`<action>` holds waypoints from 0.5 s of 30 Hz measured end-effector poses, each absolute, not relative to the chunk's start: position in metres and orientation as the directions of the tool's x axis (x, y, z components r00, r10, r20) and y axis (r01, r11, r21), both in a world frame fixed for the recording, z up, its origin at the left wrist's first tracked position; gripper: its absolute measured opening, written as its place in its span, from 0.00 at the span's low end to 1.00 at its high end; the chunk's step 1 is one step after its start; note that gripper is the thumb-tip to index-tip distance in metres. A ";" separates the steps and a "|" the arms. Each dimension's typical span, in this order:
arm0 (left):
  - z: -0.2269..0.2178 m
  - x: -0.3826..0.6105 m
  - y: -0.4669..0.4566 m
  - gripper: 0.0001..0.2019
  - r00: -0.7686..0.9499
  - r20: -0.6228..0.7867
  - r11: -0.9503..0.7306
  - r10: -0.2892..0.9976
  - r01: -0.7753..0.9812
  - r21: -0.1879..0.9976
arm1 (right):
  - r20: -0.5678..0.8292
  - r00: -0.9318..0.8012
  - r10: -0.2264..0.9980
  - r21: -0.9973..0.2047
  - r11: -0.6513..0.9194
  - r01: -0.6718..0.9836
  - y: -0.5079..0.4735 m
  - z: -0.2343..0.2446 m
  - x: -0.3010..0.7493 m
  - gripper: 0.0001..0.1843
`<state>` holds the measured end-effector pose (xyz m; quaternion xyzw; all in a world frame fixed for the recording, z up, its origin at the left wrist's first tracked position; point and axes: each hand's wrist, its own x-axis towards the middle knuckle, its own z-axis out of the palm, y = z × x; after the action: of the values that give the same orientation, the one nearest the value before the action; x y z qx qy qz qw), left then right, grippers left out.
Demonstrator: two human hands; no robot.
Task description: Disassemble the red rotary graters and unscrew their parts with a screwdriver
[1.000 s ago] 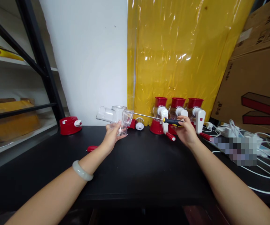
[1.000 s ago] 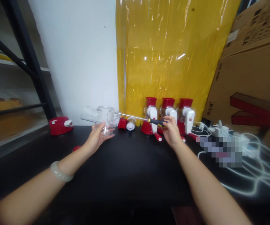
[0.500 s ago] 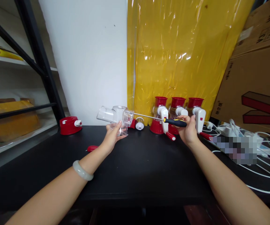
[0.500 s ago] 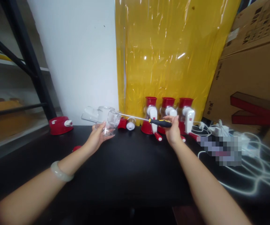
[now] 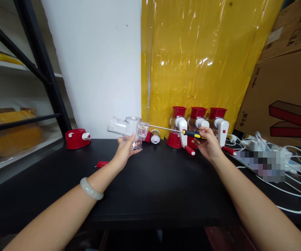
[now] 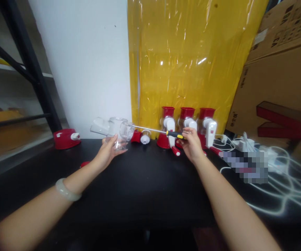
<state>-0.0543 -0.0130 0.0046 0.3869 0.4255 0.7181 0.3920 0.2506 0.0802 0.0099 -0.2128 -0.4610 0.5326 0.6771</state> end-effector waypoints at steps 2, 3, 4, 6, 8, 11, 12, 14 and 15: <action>0.003 -0.054 -0.013 0.27 -0.385 0.217 -0.323 0.897 -0.233 0.917 | 0.399 0.011 0.917 -0.753 0.335 -0.566 0.077 0.012 0.252 0.21; 0.003 -0.054 -0.013 0.27 -0.385 0.214 -0.318 0.898 -0.232 0.919 | 0.398 0.013 0.917 -0.749 0.333 -0.573 0.077 0.012 0.253 0.21; 0.002 -0.054 -0.013 0.27 -0.387 0.210 -0.315 0.898 -0.230 0.921 | 0.399 0.016 0.917 -0.747 0.334 -0.575 0.076 0.013 0.253 0.21; 0.003 -0.054 -0.013 0.27 -0.394 0.204 -0.309 0.896 -0.226 0.924 | 0.412 0.026 0.911 -0.744 0.354 -0.567 0.077 0.013 0.253 0.19; 0.004 -0.054 -0.014 0.28 -0.398 0.204 -0.312 0.894 -0.229 0.922 | 0.436 0.064 0.898 -0.744 0.400 -0.536 0.080 0.011 0.251 0.17; 0.006 -0.054 -0.014 0.28 -0.396 0.202 -0.314 0.896 -0.241 0.918 | 0.467 0.112 0.877 -0.769 0.466 -0.438 0.089 0.006 0.250 0.25; 0.006 -0.054 -0.014 0.28 -0.397 0.201 -0.313 0.896 -0.241 0.919 | 0.472 0.119 0.873 -0.784 0.478 -0.396 0.092 0.003 0.251 0.28; 0.005 -0.054 -0.014 0.27 -0.401 0.197 -0.308 0.895 -0.236 0.922 | 0.481 0.106 0.870 -0.809 0.487 -0.329 0.096 0.000 0.252 0.31; 0.005 -0.054 -0.014 0.27 -0.402 0.196 -0.307 0.894 -0.234 0.923 | 0.486 0.090 0.869 -0.817 0.489 -0.304 0.098 -0.001 0.253 0.31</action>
<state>-0.0535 -0.0145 0.0052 0.3783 0.4366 0.7145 0.3947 0.2530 0.0977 -0.0012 -0.2703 -0.5222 0.4271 0.6869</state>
